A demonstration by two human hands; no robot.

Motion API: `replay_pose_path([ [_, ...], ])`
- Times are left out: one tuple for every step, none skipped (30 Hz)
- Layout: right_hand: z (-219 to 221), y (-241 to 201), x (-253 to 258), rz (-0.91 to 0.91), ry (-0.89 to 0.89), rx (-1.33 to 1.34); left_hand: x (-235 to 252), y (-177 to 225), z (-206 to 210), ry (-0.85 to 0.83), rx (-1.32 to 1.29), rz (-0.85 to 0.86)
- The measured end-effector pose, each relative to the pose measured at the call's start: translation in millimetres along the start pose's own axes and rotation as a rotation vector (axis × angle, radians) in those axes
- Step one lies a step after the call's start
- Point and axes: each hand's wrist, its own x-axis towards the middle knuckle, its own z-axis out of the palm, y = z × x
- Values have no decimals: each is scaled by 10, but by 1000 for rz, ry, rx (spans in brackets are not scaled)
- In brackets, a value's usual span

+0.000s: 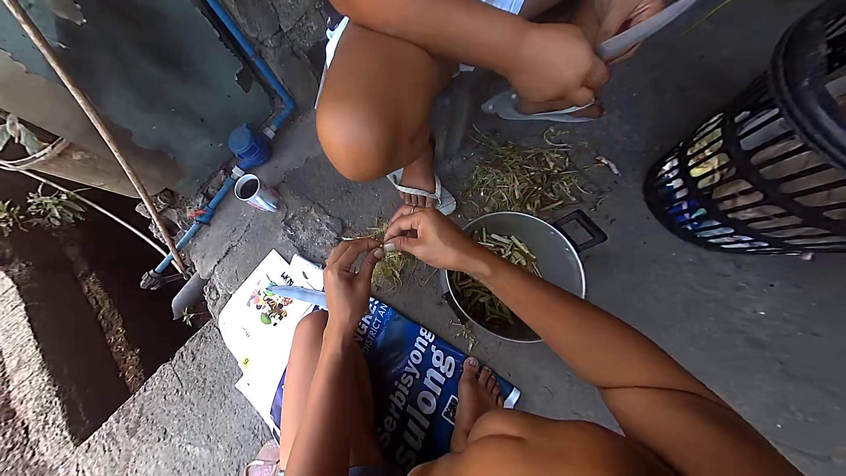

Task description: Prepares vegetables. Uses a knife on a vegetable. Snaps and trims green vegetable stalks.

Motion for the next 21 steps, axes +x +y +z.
replay_pose_path([
  [11, 39, 0, -18, -7, 54, 6, 3, -5, -3, -36, -16],
  [30, 71, -3, -30, -10, 114, 12, 7, -9, -5, -80, -38],
  [54, 97, -4, -31, -10, 173, 18, 12, -14, -9, -137, -69],
  [75, 115, -4, -19, -12, 219, 24, 20, -20, -10, -203, -112],
  [94, 134, -4, -2, -16, 246, 31, 32, -30, -3, -268, -164],
  [111, 162, 0, 21, -24, 257, 39, 48, -47, 11, -327, -216],
  [125, 203, 7, 44, -36, 252, 50, 61, -65, 32, -379, -258],
  [136, 260, 17, 65, -46, 233, 62, 64, -85, 59, -428, -297],
  [140, 321, 29, 89, -57, 200, 72, 51, -109, 85, -472, -329],
  [134, 387, 43, 115, -72, 150, 80, 25, -135, 107, -505, -352],
  [121, 460, 60, 137, -88, 86, 87, -5, -161, 124, -527, -360],
  [107, 542, 74, 159, -100, 19, 94, -31, -184, 140, -535, -359],
  [94, 625, 85, 192, -107, -49, 96, -52, -204, 155, -541, -357],
  [87, 690, 95, 227, -102, -107, 98, -65, -219, 170, -542, -359],
  [78, 704, 102, 258, -88, -140, 99, -66, -228, 179, -544, -364],
  [66, 657, 101, 271, -67, -151, 97, -62, -230, 181, -543, -367],
  [62, 575, 91, 254, -39, -141, 92, -65, -227, 171, -542, -366],
  [70, 469, 76, 213, -6, -111, 86, -68, -216, 159, -539, -365],
  [86, 352, 61, 167, 21, -73, 81, -69, -196, 149, -541, -365],
  [115, 245, 50, 117, 47, -29, 74, -64, -172, 137, -541, -370],
  [152, 155, 44, 69, 66, 11, 66, -53, -149, 126, -541, -378],
])
